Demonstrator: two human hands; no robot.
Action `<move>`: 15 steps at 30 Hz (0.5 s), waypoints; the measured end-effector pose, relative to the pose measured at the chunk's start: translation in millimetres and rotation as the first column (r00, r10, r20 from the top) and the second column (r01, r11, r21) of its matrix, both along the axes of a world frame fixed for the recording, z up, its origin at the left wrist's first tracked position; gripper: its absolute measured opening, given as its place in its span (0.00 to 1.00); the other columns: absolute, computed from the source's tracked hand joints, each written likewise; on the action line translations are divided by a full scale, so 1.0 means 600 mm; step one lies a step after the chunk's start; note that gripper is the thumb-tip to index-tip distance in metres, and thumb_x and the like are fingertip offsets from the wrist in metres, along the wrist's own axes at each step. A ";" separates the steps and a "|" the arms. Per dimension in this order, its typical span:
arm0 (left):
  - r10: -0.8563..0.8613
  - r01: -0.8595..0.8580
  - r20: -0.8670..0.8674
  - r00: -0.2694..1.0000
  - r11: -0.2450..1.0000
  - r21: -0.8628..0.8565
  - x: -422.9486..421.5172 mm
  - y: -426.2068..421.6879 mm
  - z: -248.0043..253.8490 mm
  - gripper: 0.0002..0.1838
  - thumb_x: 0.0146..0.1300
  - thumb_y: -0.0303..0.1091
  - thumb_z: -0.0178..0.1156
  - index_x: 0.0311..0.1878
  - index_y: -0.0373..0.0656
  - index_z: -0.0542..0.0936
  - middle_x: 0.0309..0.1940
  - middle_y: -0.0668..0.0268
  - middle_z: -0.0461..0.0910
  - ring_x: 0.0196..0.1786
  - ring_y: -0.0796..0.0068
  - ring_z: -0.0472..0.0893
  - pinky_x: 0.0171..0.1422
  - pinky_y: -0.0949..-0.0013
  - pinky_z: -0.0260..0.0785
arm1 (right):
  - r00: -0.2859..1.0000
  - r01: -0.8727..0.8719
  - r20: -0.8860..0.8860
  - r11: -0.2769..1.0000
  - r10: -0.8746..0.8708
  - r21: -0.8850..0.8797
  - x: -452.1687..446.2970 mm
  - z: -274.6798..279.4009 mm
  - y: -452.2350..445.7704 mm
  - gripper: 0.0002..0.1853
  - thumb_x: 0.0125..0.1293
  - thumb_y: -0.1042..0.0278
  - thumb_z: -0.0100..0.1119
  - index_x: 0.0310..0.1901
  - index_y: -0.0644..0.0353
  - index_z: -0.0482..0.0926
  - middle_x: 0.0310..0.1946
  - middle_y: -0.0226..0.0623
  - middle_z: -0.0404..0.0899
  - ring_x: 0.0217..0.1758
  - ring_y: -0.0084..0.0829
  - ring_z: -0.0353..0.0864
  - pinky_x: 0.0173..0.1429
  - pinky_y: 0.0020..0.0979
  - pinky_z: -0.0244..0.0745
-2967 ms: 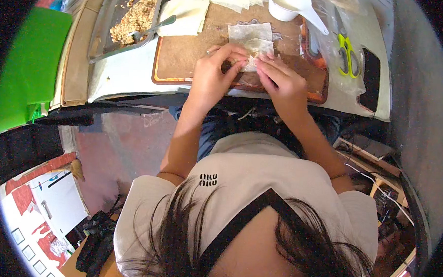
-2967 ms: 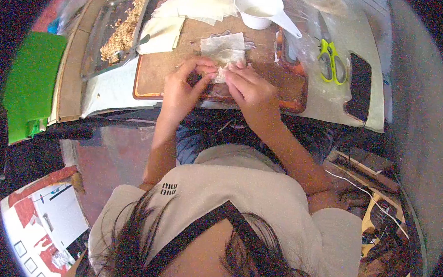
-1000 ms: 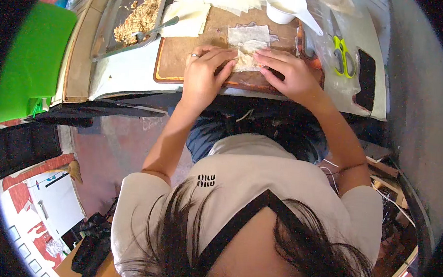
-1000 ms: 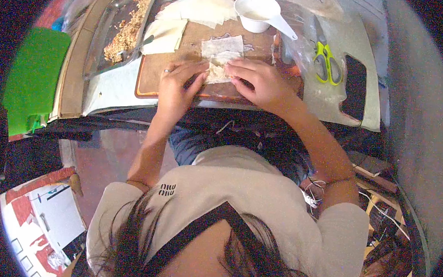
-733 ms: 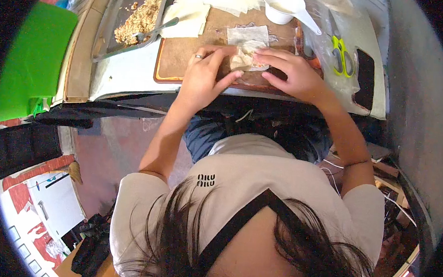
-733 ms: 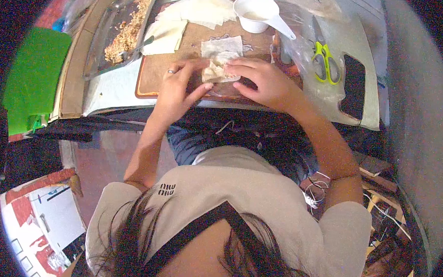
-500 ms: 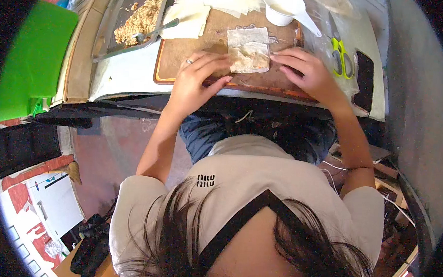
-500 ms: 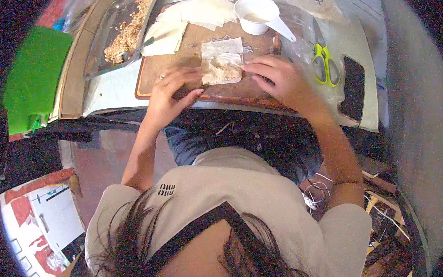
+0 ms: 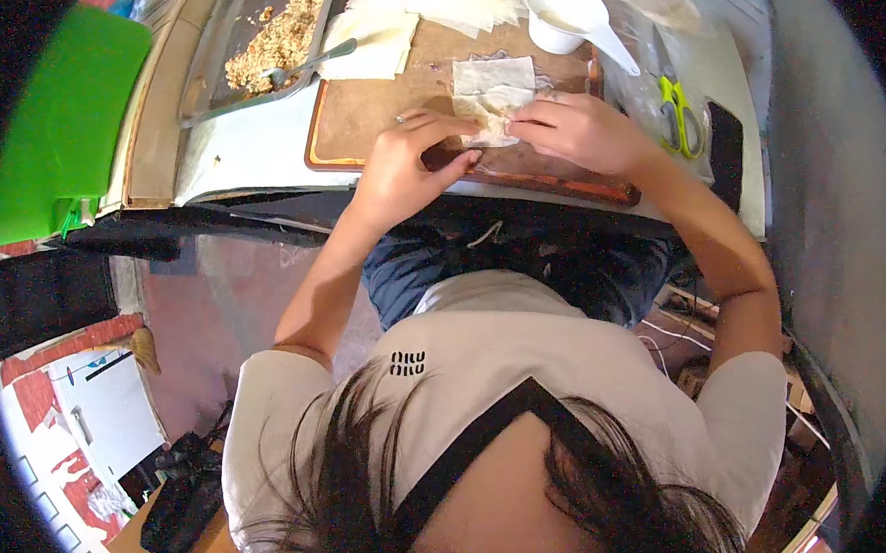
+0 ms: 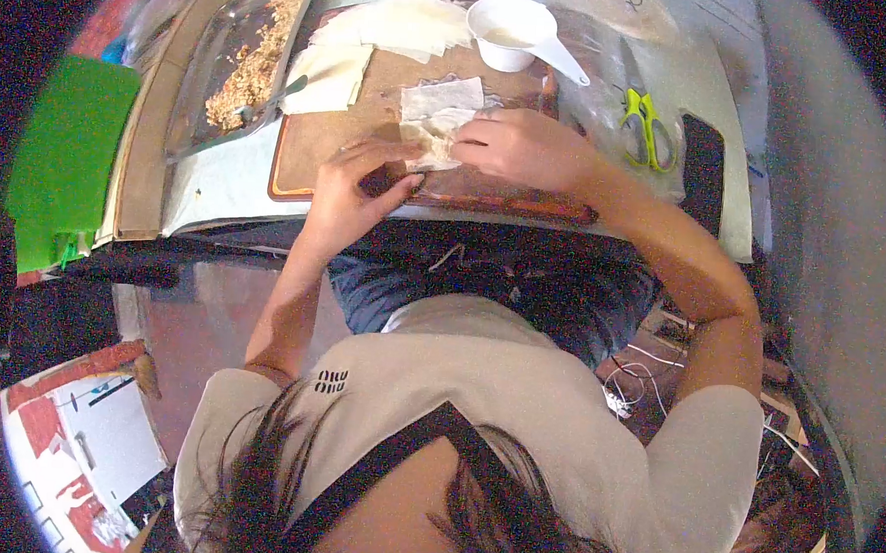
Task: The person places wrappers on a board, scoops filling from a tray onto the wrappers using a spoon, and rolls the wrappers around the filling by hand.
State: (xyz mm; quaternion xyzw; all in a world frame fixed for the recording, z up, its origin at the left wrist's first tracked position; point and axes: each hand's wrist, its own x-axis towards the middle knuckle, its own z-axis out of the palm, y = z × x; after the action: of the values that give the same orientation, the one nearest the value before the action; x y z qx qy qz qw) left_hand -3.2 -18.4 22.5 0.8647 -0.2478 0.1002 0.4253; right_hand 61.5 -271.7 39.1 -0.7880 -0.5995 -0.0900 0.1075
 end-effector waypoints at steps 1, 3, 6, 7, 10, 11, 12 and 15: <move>0.004 -0.004 0.011 1.000 1.000 -0.012 0.002 0.000 -0.003 0.15 0.51 0.31 0.72 0.43 0.39 0.83 0.39 0.55 0.84 0.44 0.55 0.82 0.51 0.62 0.75 | 1.000 0.004 -0.007 0.999 -0.004 0.039 0.005 -0.003 0.001 0.18 0.54 0.75 0.64 0.49 0.60 0.81 0.47 0.38 0.81 0.47 0.35 0.82 0.51 0.32 0.79; 0.001 0.000 0.064 0.998 1.000 -0.018 0.006 0.000 -0.007 0.16 0.51 0.32 0.72 0.43 0.39 0.83 0.39 0.56 0.84 0.45 0.55 0.81 0.51 0.61 0.74 | 1.000 0.015 -0.024 0.993 -0.012 0.117 0.013 -0.012 0.001 0.16 0.54 0.76 0.64 0.47 0.61 0.82 0.44 0.38 0.82 0.44 0.34 0.83 0.48 0.32 0.80; 0.007 -0.006 0.066 0.998 1.000 -0.017 0.006 -0.005 -0.002 0.18 0.50 0.33 0.73 0.44 0.40 0.83 0.40 0.58 0.83 0.46 0.55 0.81 0.51 0.60 0.74 | 0.952 0.167 -0.296 0.936 -0.071 0.311 0.024 -0.021 0.009 0.12 0.54 0.78 0.65 0.42 0.61 0.84 0.37 0.36 0.84 0.36 0.30 0.83 0.42 0.28 0.80; 0.011 -0.010 0.053 0.999 1.000 -0.015 0.006 -0.007 0.001 0.18 0.49 0.33 0.73 0.44 0.41 0.82 0.40 0.58 0.83 0.46 0.55 0.80 0.51 0.60 0.74 | 0.926 0.220 -0.367 0.920 -0.093 0.323 0.024 -0.018 0.011 0.11 0.54 0.79 0.65 0.41 0.62 0.84 0.34 0.35 0.84 0.34 0.28 0.82 0.40 0.28 0.79; 0.050 -0.058 0.148 0.988 0.997 0.051 0.011 -0.015 0.001 0.18 0.48 0.33 0.73 0.44 0.42 0.82 0.39 0.61 0.83 0.45 0.55 0.80 0.50 0.61 0.74 | 0.852 0.331 -0.508 0.882 -0.128 0.334 0.020 -0.011 0.014 0.10 0.53 0.80 0.65 0.38 0.62 0.85 0.30 0.33 0.84 0.29 0.22 0.80 0.37 0.25 0.78; 0.075 -0.085 0.155 0.985 0.995 0.057 0.012 -0.018 -0.003 0.17 0.49 0.32 0.73 0.44 0.42 0.83 0.39 0.61 0.83 0.45 0.56 0.81 0.50 0.61 0.74 | 0.849 0.333 -0.512 0.881 -0.126 0.336 0.022 -0.012 0.014 0.10 0.54 0.80 0.66 0.39 0.62 0.85 0.30 0.33 0.84 0.29 0.21 0.80 0.36 0.25 0.78; 0.100 -0.112 0.164 0.981 0.992 0.064 0.013 -0.021 -0.011 0.17 0.49 0.32 0.73 0.44 0.43 0.83 0.39 0.61 0.83 0.44 0.57 0.82 0.49 0.61 0.74 | 0.847 0.335 -0.517 0.880 -0.125 0.337 0.023 -0.012 0.014 0.09 0.54 0.79 0.66 0.39 0.62 0.85 0.30 0.33 0.84 0.29 0.20 0.79 0.36 0.24 0.77; 0.101 -0.142 0.261 0.960 0.979 0.145 0.018 -0.024 -0.012 0.14 0.53 0.31 0.71 0.43 0.44 0.84 0.39 0.61 0.84 0.43 0.59 0.83 0.48 0.62 0.75 | 0.813 0.369 -0.565 0.875 -0.140 0.315 0.022 -0.012 0.012 0.10 0.54 0.80 0.65 0.39 0.61 0.85 0.30 0.32 0.84 0.29 0.20 0.79 0.36 0.24 0.77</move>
State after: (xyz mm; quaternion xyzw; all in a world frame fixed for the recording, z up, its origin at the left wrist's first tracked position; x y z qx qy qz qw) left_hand 7.4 -32.8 15.2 0.8902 -0.2535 0.2147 0.3117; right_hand 74.7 -264.4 31.8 -0.8160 -0.4006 -0.0087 0.4166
